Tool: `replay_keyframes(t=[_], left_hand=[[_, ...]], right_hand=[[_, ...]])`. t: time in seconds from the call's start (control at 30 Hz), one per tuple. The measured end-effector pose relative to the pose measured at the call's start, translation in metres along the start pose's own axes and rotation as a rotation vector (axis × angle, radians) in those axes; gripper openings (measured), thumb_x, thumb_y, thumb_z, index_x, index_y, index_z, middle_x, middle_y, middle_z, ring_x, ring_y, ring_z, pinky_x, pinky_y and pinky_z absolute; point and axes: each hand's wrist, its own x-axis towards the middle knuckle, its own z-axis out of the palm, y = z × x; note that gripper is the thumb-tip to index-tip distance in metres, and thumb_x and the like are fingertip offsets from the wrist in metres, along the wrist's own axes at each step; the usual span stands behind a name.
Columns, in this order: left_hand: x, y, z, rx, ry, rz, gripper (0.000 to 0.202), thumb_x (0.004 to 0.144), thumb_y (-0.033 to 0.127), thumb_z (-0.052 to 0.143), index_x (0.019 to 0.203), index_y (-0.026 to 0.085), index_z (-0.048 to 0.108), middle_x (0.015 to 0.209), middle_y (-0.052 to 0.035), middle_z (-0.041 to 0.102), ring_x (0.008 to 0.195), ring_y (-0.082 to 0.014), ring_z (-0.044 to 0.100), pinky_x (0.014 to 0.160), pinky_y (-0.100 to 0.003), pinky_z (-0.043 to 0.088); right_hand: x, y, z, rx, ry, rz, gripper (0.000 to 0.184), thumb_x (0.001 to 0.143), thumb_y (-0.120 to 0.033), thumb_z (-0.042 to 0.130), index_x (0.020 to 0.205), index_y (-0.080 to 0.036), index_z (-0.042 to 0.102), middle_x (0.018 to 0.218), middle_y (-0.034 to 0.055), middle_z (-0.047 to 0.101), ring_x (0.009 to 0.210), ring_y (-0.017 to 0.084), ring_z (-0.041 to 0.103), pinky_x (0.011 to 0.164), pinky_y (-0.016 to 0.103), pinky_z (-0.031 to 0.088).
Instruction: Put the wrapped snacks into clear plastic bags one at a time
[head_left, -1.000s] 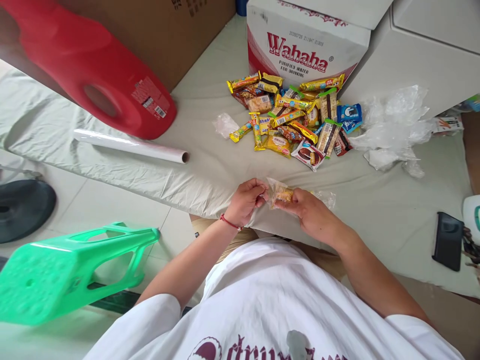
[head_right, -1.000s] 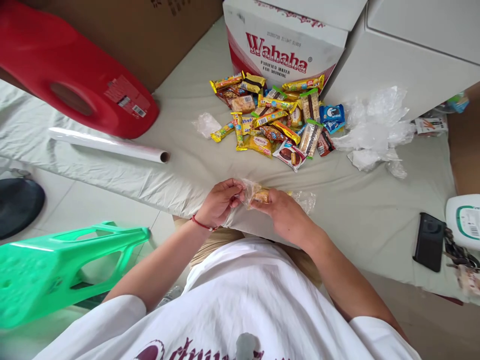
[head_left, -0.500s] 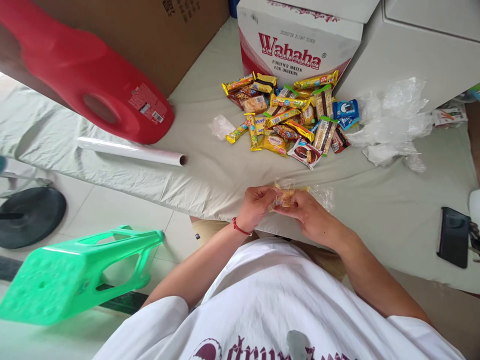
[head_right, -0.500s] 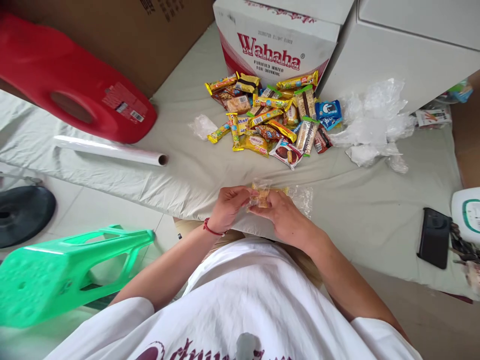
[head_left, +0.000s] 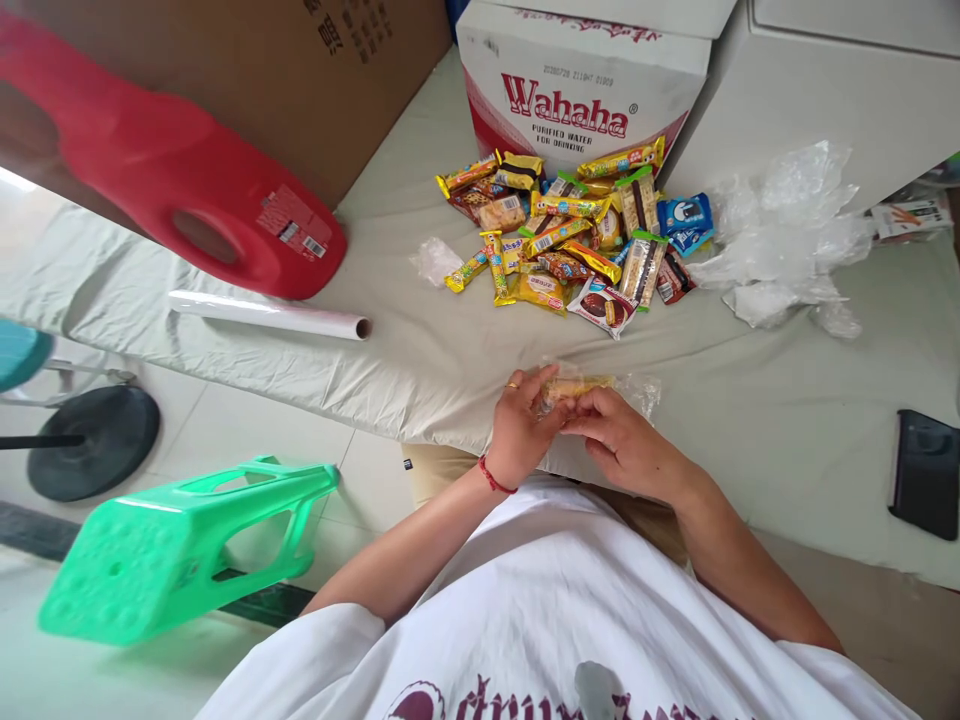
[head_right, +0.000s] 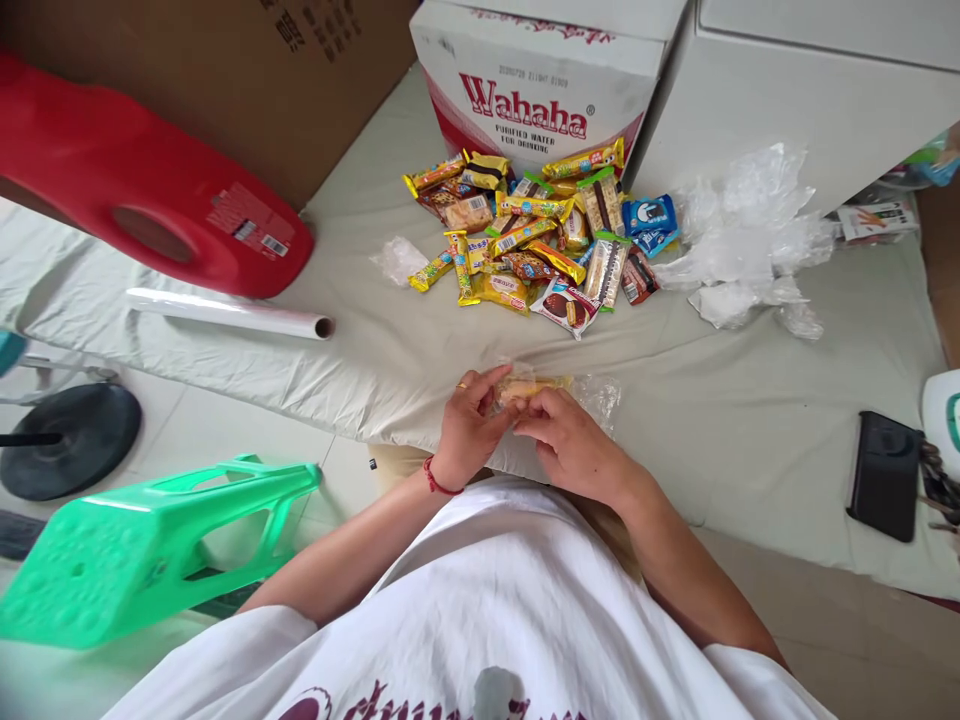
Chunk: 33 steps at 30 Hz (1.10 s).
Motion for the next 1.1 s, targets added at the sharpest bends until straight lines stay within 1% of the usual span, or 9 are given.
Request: replay_keyframes(t=[0.17, 0.27, 0.37, 0.47, 0.6, 0.8, 0.93, 1.0, 1.1], left_hand=[[0.003, 0.001, -0.008, -0.039, 0.128, 0.031, 0.02, 0.097, 0.028, 0.061, 0.108, 0.022, 0.077, 0.073, 0.0015, 0.055, 0.065, -0.0121, 0.051, 0.064, -0.027, 0.044], [0.001, -0.001, -0.014, 0.067, 0.194, 0.236, 0.018, 0.098, 0.024, 0.061, 0.102, 0.024, 0.078, 0.071, 0.0006, 0.06, 0.073, -0.0151, 0.054, 0.073, -0.031, 0.047], [-0.004, -0.005, -0.015, 0.181, 0.127, 0.502, 0.019, 0.096, 0.019, 0.062, 0.103, 0.026, 0.078, 0.073, -0.0012, 0.067, 0.08, -0.0182, 0.056, 0.079, -0.034, 0.049], [-0.009, -0.008, -0.011, 0.185, -0.005, 0.603, 0.023, 0.097, 0.019, 0.056, 0.106, 0.024, 0.077, 0.078, -0.0038, 0.071, 0.077, -0.0186, 0.058, 0.074, -0.035, 0.05], [-0.007, -0.006, -0.005, 0.062, -0.028, 0.459, 0.031, 0.101, 0.021, 0.045, 0.117, 0.022, 0.072, 0.076, -0.0025, 0.068, 0.074, -0.0176, 0.059, 0.075, -0.035, 0.052], [-0.002, -0.002, 0.005, 0.048, 0.053, 0.154, 0.027, 0.096, 0.025, 0.059, 0.121, 0.021, 0.067, 0.06, 0.0064, 0.046, 0.063, -0.014, 0.052, 0.07, -0.029, 0.048], [0.002, -0.004, 0.007, 0.239, 0.201, 0.049, 0.062, 0.082, 0.042, 0.076, 0.135, 0.018, 0.055, 0.097, -0.0056, 0.062, 0.093, -0.023, 0.058, 0.091, -0.041, 0.049], [0.005, -0.008, 0.004, 0.347, 0.102, 0.0, 0.068, 0.076, 0.055, 0.08, 0.128, 0.016, 0.06, 0.115, -0.0147, 0.062, 0.111, -0.0316, 0.056, 0.1, -0.049, 0.045], [0.007, -0.013, 0.001, 0.45, -0.067, -0.064, 0.058, 0.075, 0.066, 0.077, 0.105, 0.017, 0.069, 0.122, -0.0184, 0.062, 0.118, -0.0384, 0.052, 0.101, -0.054, 0.043]], right_hand=[[0.001, 0.003, 0.002, -0.021, 0.027, -0.006, 0.045, 0.082, 0.005, 0.053, 0.113, -0.021, 0.072, 0.109, 0.0094, 0.06, 0.105, 0.022, 0.058, 0.093, 0.042, 0.055], [0.001, 0.004, 0.004, -0.031, 0.036, 0.017, 0.041, 0.081, 0.005, 0.053, 0.105, -0.021, 0.073, 0.107, 0.009, 0.06, 0.102, 0.022, 0.059, 0.091, 0.04, 0.056], [0.001, 0.003, 0.005, -0.036, 0.021, 0.048, 0.038, 0.079, 0.006, 0.052, 0.098, -0.019, 0.073, 0.103, 0.0083, 0.06, 0.099, 0.022, 0.059, 0.088, 0.038, 0.056], [0.003, 0.0, 0.005, -0.05, 0.002, 0.068, 0.036, 0.079, 0.005, 0.052, 0.096, -0.018, 0.074, 0.098, 0.0082, 0.06, 0.096, 0.023, 0.059, 0.085, 0.038, 0.055], [0.005, -0.002, 0.007, -0.051, 0.013, 0.047, 0.041, 0.077, 0.007, 0.052, 0.101, -0.018, 0.074, 0.105, 0.0095, 0.063, 0.103, 0.024, 0.058, 0.093, 0.042, 0.054], [0.003, -0.005, 0.009, -0.07, 0.031, 0.046, 0.041, 0.078, 0.006, 0.052, 0.102, -0.019, 0.073, 0.107, 0.0095, 0.065, 0.102, 0.024, 0.057, 0.093, 0.043, 0.053], [-0.002, -0.006, 0.014, -0.094, 0.07, 0.049, 0.044, 0.082, 0.004, 0.051, 0.11, -0.021, 0.073, 0.11, 0.0095, 0.066, 0.101, 0.024, 0.056, 0.092, 0.044, 0.054], [-0.008, -0.007, 0.015, -0.082, 0.09, 0.028, 0.04, 0.085, 0.0, 0.052, 0.112, -0.022, 0.073, 0.112, 0.0102, 0.066, 0.102, 0.025, 0.058, 0.094, 0.047, 0.054], [-0.021, -0.007, 0.003, 0.063, 0.048, 0.018, 0.028, 0.093, -0.012, 0.055, 0.111, -0.024, 0.074, 0.117, 0.0097, 0.069, 0.108, 0.025, 0.062, 0.099, 0.048, 0.053]])
